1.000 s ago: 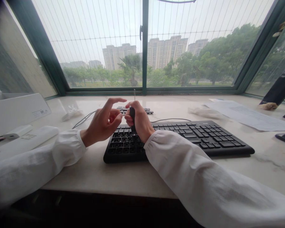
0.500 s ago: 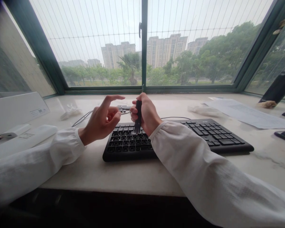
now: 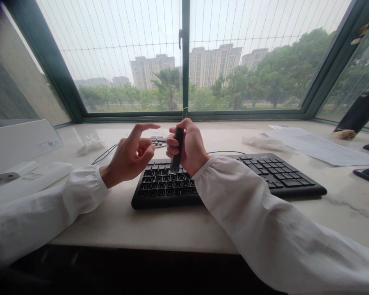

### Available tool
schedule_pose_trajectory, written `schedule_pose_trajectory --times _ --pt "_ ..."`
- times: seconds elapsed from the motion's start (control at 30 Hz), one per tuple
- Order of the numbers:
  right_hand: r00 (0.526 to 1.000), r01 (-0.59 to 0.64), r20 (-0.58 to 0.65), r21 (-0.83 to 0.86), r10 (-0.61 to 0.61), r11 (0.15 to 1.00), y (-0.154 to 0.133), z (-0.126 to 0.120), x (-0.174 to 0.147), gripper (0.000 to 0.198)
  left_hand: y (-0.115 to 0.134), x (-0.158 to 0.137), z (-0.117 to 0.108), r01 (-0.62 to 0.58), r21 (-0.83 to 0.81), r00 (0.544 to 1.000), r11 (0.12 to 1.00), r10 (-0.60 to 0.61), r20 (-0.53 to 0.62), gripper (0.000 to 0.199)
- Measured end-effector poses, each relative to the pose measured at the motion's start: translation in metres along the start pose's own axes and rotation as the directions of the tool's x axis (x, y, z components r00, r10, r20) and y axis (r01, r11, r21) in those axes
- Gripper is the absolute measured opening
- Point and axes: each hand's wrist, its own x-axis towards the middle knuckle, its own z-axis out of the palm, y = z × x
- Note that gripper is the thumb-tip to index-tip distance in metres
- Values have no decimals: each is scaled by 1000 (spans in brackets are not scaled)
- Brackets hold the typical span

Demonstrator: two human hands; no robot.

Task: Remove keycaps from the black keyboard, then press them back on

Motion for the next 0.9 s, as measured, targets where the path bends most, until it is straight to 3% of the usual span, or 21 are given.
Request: schedule_pose_trajectory --times 0.1,0.2,0.5,0.9 --pt "984 -21 176 18 18 1000 -5 -1 -6 18 0 0 0 7 7 1000 1000 -7 -11 46" --pt "969 -39 245 22 33 999 -7 -2 -10 22 -1 0 0 -9 3 1000 1000 10 -25 46" --pt "985 -3 170 94 -13 996 -1 -1 -9 19 -1 1 -1 -21 -3 999 1000 21 -31 44" --pt "983 -4 182 132 -20 991 -1 3 -11 16 -1 0 0 -4 -20 1000 1000 4 5 46"
